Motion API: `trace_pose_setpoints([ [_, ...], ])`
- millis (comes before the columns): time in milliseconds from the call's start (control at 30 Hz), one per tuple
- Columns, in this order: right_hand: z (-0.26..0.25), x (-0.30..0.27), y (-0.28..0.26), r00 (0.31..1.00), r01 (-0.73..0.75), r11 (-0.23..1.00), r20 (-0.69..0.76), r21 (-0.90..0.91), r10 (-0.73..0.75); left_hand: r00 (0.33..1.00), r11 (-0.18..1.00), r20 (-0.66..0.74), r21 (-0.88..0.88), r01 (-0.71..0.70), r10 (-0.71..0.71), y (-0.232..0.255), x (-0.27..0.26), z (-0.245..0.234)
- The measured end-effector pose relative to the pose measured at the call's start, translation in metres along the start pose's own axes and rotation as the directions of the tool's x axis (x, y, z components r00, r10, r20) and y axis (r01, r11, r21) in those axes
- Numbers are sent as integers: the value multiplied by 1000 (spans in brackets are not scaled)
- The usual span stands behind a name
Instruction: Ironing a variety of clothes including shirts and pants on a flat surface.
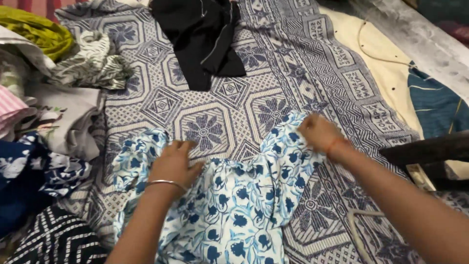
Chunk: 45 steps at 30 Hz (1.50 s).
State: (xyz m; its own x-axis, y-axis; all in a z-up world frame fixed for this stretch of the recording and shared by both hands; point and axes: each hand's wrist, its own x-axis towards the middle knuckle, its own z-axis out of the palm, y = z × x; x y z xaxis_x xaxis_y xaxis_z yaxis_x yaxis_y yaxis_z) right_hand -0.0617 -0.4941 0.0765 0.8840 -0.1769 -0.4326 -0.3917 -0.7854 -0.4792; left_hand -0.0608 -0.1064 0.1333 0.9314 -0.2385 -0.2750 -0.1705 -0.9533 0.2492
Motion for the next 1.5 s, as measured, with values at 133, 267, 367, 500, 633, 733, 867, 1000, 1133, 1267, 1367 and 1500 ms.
trace_pose_setpoints([
  [133,-16,59,52,859,153,977,-469,-147,-205,985,985,-79,94,-145,152,41,4,18],
  [267,-19,55,46,922,34,969,-367,-244,-124,977,995,192,-17,96,-91,22,14,42],
  [367,-31,54,55,986,-84,990,-151,-118,66,975,975,89,-72,211,-204,-19,30,70],
  [500,-62,58,80,940,-109,971,-294,214,170,903,889,-34,-196,414,-428,-62,41,81],
  [633,-95,68,112,862,-163,972,-455,167,223,881,871,-83,-221,439,-466,-53,34,61],
  [733,-100,74,117,787,-143,987,-596,78,161,894,886,-143,-272,376,-424,-35,31,59],
  [867,-104,57,88,716,-304,941,-616,150,329,908,894,-153,-297,335,-391,-6,20,43],
  [1000,-105,54,84,662,-178,968,-707,174,249,889,894,-388,-444,49,-242,-1,22,42],
  [1133,-102,43,62,645,-191,974,-732,123,219,834,871,-500,-489,-49,-234,10,30,44],
  [1267,-73,33,50,644,-297,954,-748,-50,161,698,997,-713,-16,75,-64,43,25,59],
  [1367,-48,-1,27,835,-208,864,-543,-459,-88,868,984,-481,171,-40,119,90,-8,63],
  [1500,-18,-15,42,916,116,728,-211,-675,-342,966,971,-103,19,-238,239,135,-41,85],
])
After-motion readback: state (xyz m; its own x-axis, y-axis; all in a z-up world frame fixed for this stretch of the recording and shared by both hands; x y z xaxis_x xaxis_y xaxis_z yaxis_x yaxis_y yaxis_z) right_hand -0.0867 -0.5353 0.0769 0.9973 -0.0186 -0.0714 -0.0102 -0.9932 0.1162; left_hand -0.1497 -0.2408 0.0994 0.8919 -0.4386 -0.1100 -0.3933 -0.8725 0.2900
